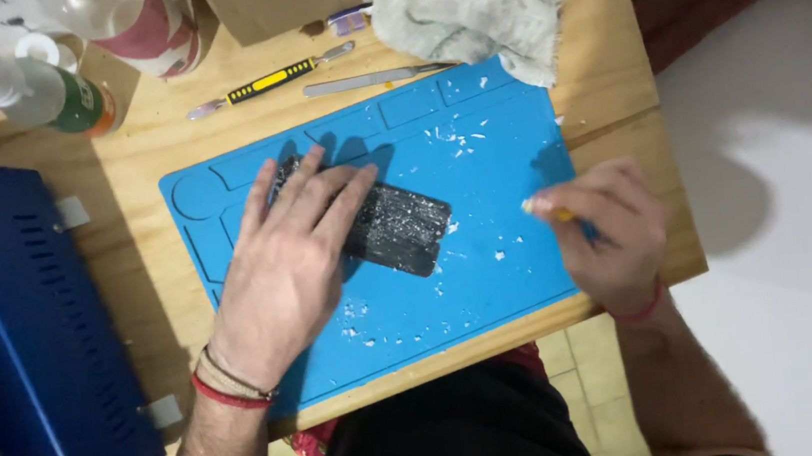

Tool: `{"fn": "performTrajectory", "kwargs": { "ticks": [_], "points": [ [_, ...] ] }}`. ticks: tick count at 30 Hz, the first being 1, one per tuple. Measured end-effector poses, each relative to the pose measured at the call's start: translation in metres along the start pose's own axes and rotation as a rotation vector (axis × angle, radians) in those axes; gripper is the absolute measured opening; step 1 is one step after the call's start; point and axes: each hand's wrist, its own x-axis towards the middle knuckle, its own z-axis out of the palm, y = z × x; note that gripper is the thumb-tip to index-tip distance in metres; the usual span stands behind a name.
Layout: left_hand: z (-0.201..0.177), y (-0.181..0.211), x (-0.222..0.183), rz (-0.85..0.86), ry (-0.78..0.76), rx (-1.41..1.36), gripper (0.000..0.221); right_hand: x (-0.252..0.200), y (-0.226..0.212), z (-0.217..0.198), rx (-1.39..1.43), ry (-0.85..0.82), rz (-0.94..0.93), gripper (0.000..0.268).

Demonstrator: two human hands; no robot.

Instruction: Scraping adhesive residue from a mobile phone screen using a manual scraper and cleaning solution on a repair mat.

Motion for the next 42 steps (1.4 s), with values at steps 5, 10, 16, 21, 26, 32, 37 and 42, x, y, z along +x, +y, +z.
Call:
{"fn": "performTrajectory", "kwargs": {
  "ticks": [5, 10, 16, 21, 26, 32, 37, 42],
  "points": [
    [0.017, -0.011, -0.002, 0.065, -0.017, -0.157, 0.064, 0.043, -0.014, 0.000, 0.037, -0.439, -0.254, 0.032],
    [0.024, -0.021, -0.006, 0.105, 0.034, -0.226, 0.066, 0.068, -0.004, 0.032, -0.058, -0.473, -0.515, 0.019],
    [0.030, -0.024, -0.011, 0.123, 0.083, -0.206, 0.070, 0.060, -0.010, 0.052, -0.258, -0.473, -0.763, 0.013],
    [0.032, -0.023, -0.010, 0.120, 0.100, -0.196, 0.072, 0.032, 0.007, 0.053, -0.075, -0.469, -0.756, 0.014],
    [0.032, -0.021, -0.010, 0.112, 0.104, -0.179, 0.075, 0.050, -0.017, 0.051, -0.234, -0.453, -0.782, 0.005],
    [0.034, -0.017, -0.015, 0.095, 0.125, -0.197, 0.076, 0.054, -0.016, 0.048, -0.306, -0.443, -0.677, 0.021],
    [0.029, -0.005, -0.016, 0.051, 0.164, -0.096, 0.072, 0.054, -0.017, 0.046, -0.210, -0.480, -0.714, 0.018],
    [0.033, -0.002, -0.020, 0.019, 0.197, -0.079, 0.075, 0.038, -0.021, 0.045, -0.222, -0.481, -0.740, 0.007]
  ]
}}
